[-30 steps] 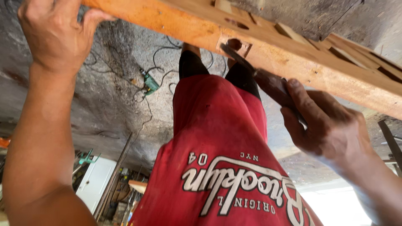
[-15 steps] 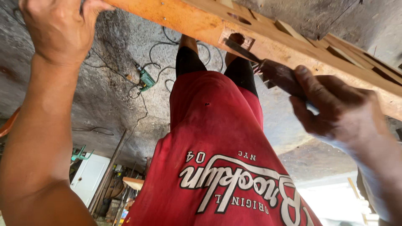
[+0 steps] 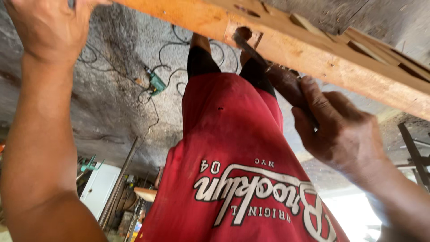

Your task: The person uses a chisel to clean a hole in a wooden frame, then applies wood filler to gaps and holes on a wooden cabinet using a putty knife. The person smooths the filler into the surface and continues working on different sections of the cabinet.

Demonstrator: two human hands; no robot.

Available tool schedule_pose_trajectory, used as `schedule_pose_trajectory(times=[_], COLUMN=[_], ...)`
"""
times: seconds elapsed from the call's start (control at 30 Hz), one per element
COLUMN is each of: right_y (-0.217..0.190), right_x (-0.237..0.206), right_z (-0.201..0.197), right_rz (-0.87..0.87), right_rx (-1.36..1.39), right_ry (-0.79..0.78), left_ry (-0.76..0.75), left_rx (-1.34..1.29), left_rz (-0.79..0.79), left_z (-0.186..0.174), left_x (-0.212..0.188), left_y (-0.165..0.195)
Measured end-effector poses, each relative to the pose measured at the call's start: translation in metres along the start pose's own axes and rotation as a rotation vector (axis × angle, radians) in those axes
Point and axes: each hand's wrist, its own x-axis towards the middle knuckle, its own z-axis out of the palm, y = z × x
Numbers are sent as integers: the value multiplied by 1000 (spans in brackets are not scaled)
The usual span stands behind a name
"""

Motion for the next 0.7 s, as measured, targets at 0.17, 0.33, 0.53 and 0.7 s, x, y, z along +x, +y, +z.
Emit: schedule_pose_trajectory(times=[0.17, 0.33, 0.53, 0.7], right_y=[-21, -29, -31, -22], right_x=[1, -2, -8, -9], right_z=[-3, -15, -11, 13], right_rz=[142, 150, 190, 150], right_rx=[36, 18, -9, -27], right_ry=[-6, -26, -45, 36], left_ry=[-1, 2, 12, 26], left_rx=[-4, -15, -38, -50], left_rz=[0, -13, -25, -27], left_z=[4, 9, 16, 19], left_x=[-2, -10, -17, -21], left_y=[-1, -1, -1, -2])
